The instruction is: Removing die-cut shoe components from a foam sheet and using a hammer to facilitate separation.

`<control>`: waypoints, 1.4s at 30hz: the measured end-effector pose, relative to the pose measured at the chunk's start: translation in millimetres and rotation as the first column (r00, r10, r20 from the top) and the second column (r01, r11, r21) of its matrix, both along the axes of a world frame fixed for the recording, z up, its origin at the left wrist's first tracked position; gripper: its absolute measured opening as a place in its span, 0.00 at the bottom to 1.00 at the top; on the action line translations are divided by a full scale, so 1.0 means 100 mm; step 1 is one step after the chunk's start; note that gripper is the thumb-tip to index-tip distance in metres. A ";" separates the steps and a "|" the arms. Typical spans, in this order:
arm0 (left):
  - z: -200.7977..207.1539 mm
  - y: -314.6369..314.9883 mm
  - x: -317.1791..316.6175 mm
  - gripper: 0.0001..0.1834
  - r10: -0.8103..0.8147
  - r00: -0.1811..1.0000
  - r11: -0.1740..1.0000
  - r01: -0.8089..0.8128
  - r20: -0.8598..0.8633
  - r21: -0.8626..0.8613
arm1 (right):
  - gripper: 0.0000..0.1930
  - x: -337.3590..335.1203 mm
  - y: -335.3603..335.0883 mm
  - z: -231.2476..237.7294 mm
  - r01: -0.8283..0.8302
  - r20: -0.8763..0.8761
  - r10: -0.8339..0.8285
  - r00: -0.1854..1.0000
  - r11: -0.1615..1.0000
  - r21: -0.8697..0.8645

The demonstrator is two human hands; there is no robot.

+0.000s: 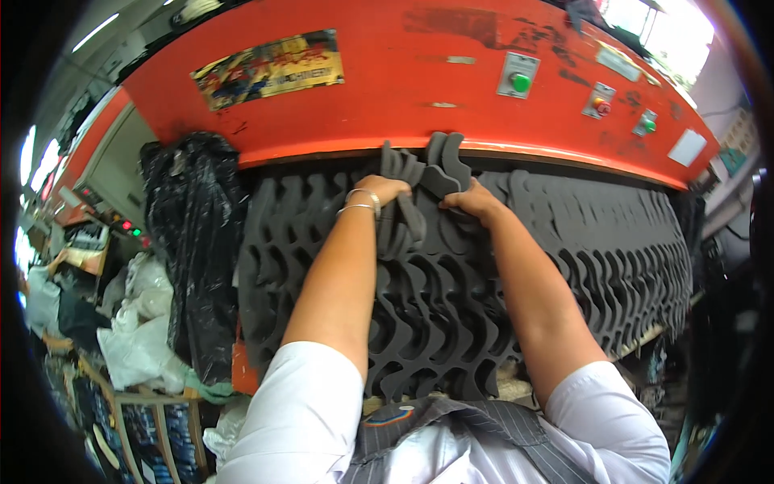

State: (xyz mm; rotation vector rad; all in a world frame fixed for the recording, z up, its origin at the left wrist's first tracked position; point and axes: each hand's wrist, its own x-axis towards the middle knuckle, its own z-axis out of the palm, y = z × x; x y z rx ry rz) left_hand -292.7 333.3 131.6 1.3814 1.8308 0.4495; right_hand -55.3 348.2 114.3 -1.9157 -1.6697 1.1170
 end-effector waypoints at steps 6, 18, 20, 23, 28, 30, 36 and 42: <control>0.15 -0.07 -0.10 0.59 0.287 0.936 0.957 -0.271 0.206 -0.100 | 0.30 0.12 -0.47 0.35 0.137 -0.518 -0.067 0.853 0.986 0.097; 0.14 0.07 -0.19 0.45 0.167 0.920 0.959 -0.067 0.355 -0.277 | 0.18 0.72 -1.22 1.04 0.415 -0.912 0.102 0.396 0.866 0.277; 0.28 0.07 -0.14 0.32 0.164 0.929 0.942 -0.047 0.332 -0.333 | 0.19 0.65 -1.06 0.96 0.464 -0.892 0.098 0.441 0.826 0.320; -0.02 0.11 -0.40 0.28 0.128 0.953 0.938 -0.028 0.273 -0.345 | 0.19 0.31 -1.07 1.01 0.327 -0.864 0.053 0.501 0.912 0.246; 0.18 0.10 -0.10 0.21 0.142 0.875 0.945 0.020 0.462 -0.328 | 0.27 0.20 -0.29 0.45 0.223 -0.374 -0.206 0.904 0.975 0.002; -0.02 0.13 -0.18 0.21 0.182 0.815 0.939 0.022 0.550 -0.343 | 0.29 0.17 -0.14 0.22 0.191 -0.309 -0.191 0.932 0.981 -0.030; -0.20 -0.01 -0.49 0.20 0.137 0.715 0.984 -0.017 0.686 -0.179 | 0.34 -0.24 0.07 0.28 -0.016 -0.001 0.016 1.000 0.994 -0.104; 0.07 -1.20 -0.16 0.22 0.088 0.606 0.866 -0.438 0.790 0.239 | 0.39 -0.05 0.16 0.29 -0.116 0.195 0.152 0.969 0.976 -0.183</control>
